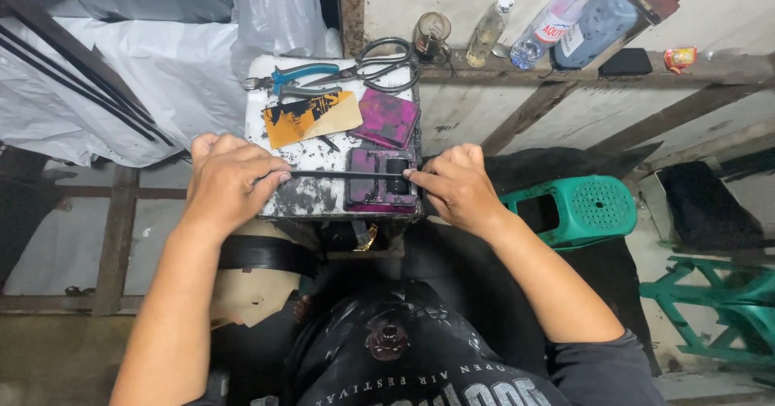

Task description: Applying dye to the edges of leather straps and hanging them on a drying line using clothespins.

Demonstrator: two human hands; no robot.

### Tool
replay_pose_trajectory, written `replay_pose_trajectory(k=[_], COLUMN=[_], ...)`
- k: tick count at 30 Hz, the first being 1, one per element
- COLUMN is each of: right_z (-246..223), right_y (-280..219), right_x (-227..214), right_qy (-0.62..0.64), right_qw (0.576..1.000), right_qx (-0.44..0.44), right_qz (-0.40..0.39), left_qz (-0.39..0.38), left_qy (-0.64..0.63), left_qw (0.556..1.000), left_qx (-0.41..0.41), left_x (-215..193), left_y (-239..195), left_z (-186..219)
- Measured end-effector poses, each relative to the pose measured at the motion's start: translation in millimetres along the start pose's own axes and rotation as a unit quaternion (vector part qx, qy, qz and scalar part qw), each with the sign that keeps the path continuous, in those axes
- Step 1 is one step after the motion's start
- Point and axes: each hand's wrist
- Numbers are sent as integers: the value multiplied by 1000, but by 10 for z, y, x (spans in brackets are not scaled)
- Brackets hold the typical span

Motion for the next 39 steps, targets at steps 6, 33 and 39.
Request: replay_pose_trajectory(k=[6,33,39], right_z=[-6,126,156], right_y=[-16,-466,-585], right_x=[-32,-542,-676], right_qy=[-2,-87,-104], right_qw=[1000,993,989], right_qx=[-1,72,98], right_qz=[-1,24,24], left_qz=[23,-5,4], left_qy=[10,-32,-56], left_qw=[1000,996,992], left_qx=[18,82,113], left_x=[43,495,618], left_y=[-20,327,429], left_z=[31,511,615])
Point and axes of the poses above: each hand's wrist, its own y-axis towards the middle knuckle, its own x-axis out of the palm, z = x × y, and after that the axes turned 5 degrees about z, right-handed
